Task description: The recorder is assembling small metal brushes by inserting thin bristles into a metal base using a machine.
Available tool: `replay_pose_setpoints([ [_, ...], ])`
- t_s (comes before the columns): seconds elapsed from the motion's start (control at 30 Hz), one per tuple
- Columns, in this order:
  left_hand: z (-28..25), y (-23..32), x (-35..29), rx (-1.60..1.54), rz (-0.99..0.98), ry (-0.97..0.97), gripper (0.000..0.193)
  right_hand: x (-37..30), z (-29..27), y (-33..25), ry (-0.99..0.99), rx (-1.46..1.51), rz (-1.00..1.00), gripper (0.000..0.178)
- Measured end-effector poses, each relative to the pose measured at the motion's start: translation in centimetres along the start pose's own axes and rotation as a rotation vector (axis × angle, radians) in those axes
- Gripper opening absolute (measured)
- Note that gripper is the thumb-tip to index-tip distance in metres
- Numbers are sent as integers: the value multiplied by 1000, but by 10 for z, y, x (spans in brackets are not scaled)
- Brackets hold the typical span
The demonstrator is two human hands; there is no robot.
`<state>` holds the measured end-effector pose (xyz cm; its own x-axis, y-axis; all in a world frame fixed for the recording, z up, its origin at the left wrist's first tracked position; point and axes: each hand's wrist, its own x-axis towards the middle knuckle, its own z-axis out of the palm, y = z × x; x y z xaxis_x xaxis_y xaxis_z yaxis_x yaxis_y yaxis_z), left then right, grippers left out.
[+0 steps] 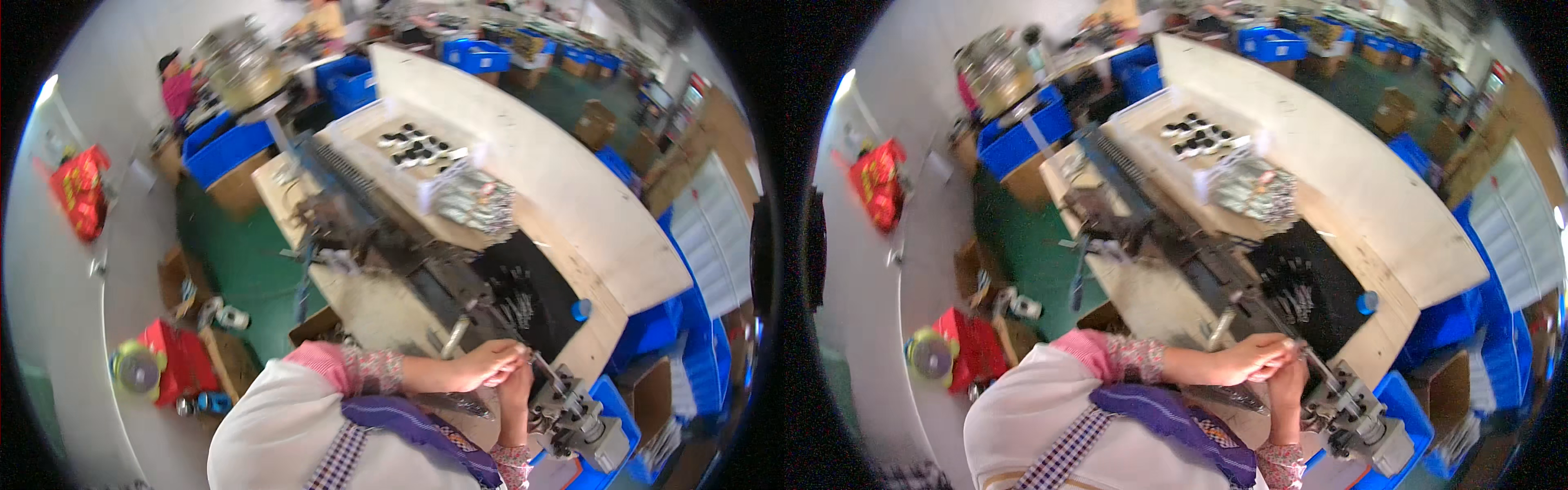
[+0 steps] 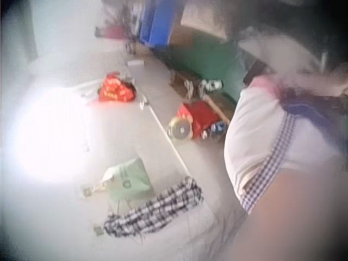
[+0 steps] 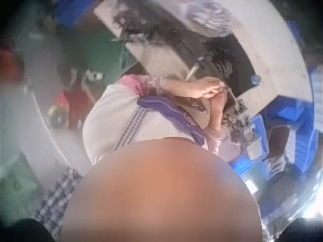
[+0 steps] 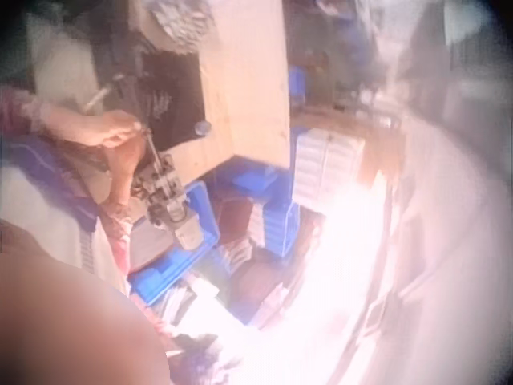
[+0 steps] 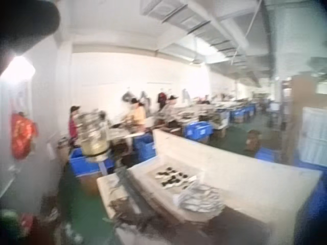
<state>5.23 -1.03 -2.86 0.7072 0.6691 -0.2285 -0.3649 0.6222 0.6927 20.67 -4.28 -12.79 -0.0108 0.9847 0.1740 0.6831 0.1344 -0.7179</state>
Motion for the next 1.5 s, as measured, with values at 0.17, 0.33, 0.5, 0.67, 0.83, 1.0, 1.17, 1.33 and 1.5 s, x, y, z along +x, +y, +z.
replay_pose_setpoints([
  [0.17, 0, 3, -6, 62, 29, 48, 31, 10, -13, -42, 82, -376, -79, 18],
  [0.33, -2, 2, -3, 73, 57, 70, 30, 9, -11, -42, 135, -387, -56, 15],
  [0.5, -7, 3, 2, 115, 68, 92, 31, 16, -15, -50, 135, -324, 8, 13],
  [0.67, -5, -1, 2, 130, 60, 81, 31, 18, -16, -47, 144, -335, -36, 15],
  [0.83, -10, -8, 2, 78, 14, 71, 29, 10, -14, -45, 81, -315, 20, 16],
  [1.0, -4, -3, 0, 69, 2, 71, 29, 10, -16, -48, 46, -261, 68, 20],
  [1.17, -4, 8, 4, 85, 4, 70, 27, 18, -9, -38, 68, -319, 29, 18],
  [1.33, -3, 13, 4, 46, -51, 76, 25, 17, -18, -55, 128, -291, -15, 12],
  [1.5, 2, 8, 4, -52, -174, 150, 26, 3, -18, -54, 53, -373, 40, 10],
])
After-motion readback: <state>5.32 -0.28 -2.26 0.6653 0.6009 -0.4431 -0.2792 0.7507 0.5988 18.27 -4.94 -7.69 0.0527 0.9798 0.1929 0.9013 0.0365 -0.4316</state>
